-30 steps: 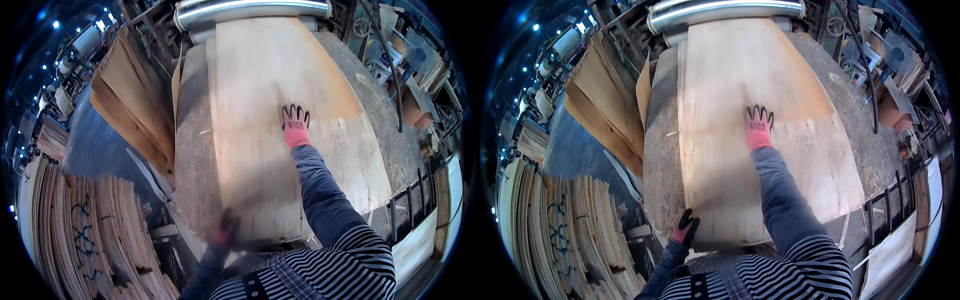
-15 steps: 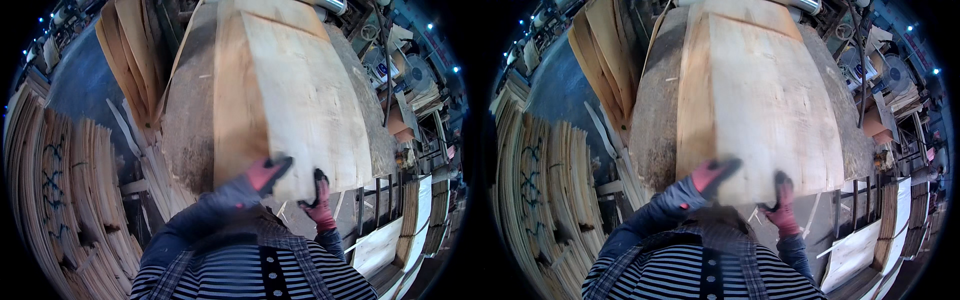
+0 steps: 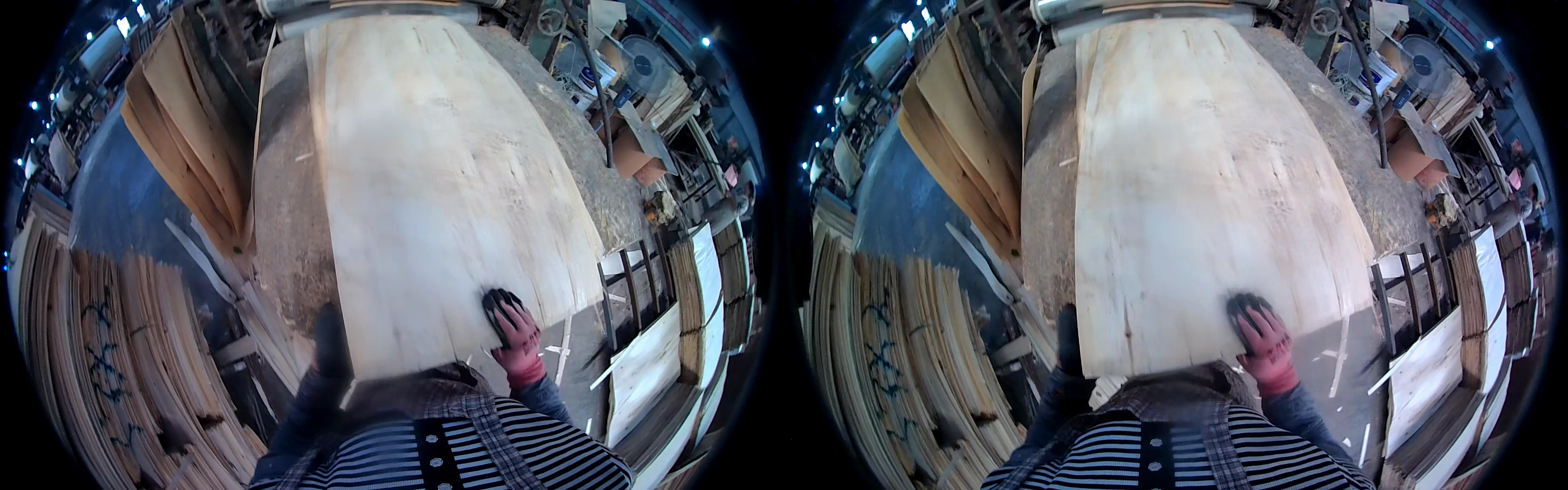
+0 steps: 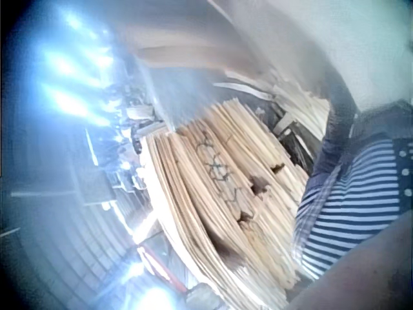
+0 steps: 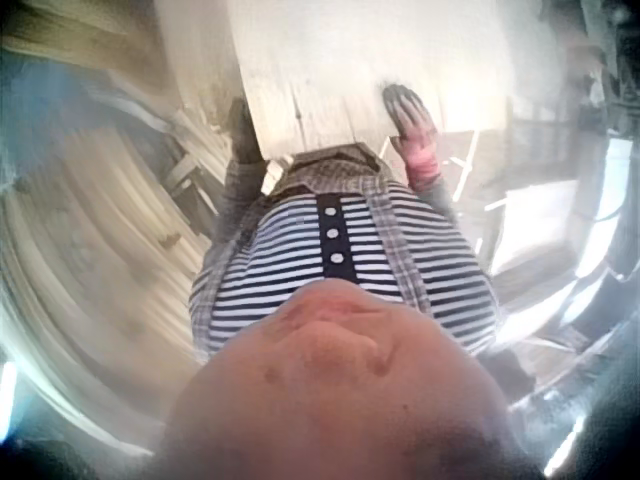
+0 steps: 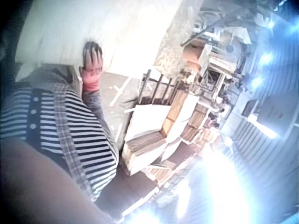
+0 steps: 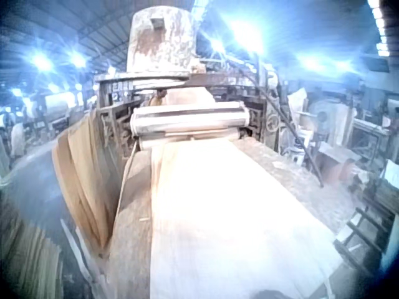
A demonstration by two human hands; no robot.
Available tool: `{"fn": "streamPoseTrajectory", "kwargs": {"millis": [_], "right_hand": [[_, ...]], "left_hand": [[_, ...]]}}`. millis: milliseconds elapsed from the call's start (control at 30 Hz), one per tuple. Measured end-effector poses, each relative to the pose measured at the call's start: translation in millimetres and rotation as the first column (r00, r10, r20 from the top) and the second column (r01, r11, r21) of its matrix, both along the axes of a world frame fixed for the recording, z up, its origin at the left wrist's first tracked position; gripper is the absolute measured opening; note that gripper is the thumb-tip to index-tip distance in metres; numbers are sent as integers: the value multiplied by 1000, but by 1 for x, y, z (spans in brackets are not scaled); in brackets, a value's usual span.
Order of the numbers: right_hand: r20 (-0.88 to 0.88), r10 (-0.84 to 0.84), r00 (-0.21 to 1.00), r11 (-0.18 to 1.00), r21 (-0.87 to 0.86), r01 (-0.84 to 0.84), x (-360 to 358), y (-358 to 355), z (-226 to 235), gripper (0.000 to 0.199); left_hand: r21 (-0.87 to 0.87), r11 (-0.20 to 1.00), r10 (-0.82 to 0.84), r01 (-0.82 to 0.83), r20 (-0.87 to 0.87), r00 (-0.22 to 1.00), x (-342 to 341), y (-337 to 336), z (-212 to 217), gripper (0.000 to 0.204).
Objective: The person feeds large, thin sheets of wood veneer into a roller machine in a workshop. They use a long metal rod to guide the sheets through the rollers and then stack the processed sheets on a nearby pile.
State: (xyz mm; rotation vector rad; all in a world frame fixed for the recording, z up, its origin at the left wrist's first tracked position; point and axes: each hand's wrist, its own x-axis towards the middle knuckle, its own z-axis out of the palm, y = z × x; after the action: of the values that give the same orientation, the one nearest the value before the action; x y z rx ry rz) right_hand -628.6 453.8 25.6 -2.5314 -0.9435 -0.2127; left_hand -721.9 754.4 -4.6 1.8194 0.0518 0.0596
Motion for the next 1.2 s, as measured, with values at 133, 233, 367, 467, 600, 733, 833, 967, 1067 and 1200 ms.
{"fn": "streamPoseTrajectory", "kwargs": {"millis": [133,233,367,467,600,733,833,967,1067,1200], "right_hand": [[119,37,992,999,-14,-36,88,32,-17,64],[51,20,999,999,-40,-18,154,59,-30,58],[91,38,995,999,-7,-38,227,96,-44,50],[155,5,988,999,-32,0,275,128,-56,58],[194,-129,973,967,-193,167,330,167,-54,61],[118,-72,990,997,-33,76,285,175,-50,65],[35,135,990,991,-28,-134,219,132,-57,73],[-227,151,962,984,-60,-169,118,43,-81,82],[-145,90,985,991,-84,-103,63,-16,-95,85],[-69,-192,979,981,-52,189,5,-53,-87,88]], "left_hand": [[608,721,401,-332,25,916,-1,-21,-86,75],[409,852,422,-326,-170,890,3,-32,-92,75],[266,901,412,-343,-272,870,8,-19,-79,63],[144,894,449,-425,-309,838,2,-9,-71,54],[84,892,448,-445,-297,843,4,0,-45,50],[40,898,433,-437,-251,866,30,-8,-11,45],[364,926,72,-103,97,993,19,12,-69,42],[-57,998,5,-2,55,998,51,9,-56,30],[-455,890,-24,-34,-120,992,80,-17,7,27],[-546,837,-78,-19,-154,985,65,-67,57,38]]}}
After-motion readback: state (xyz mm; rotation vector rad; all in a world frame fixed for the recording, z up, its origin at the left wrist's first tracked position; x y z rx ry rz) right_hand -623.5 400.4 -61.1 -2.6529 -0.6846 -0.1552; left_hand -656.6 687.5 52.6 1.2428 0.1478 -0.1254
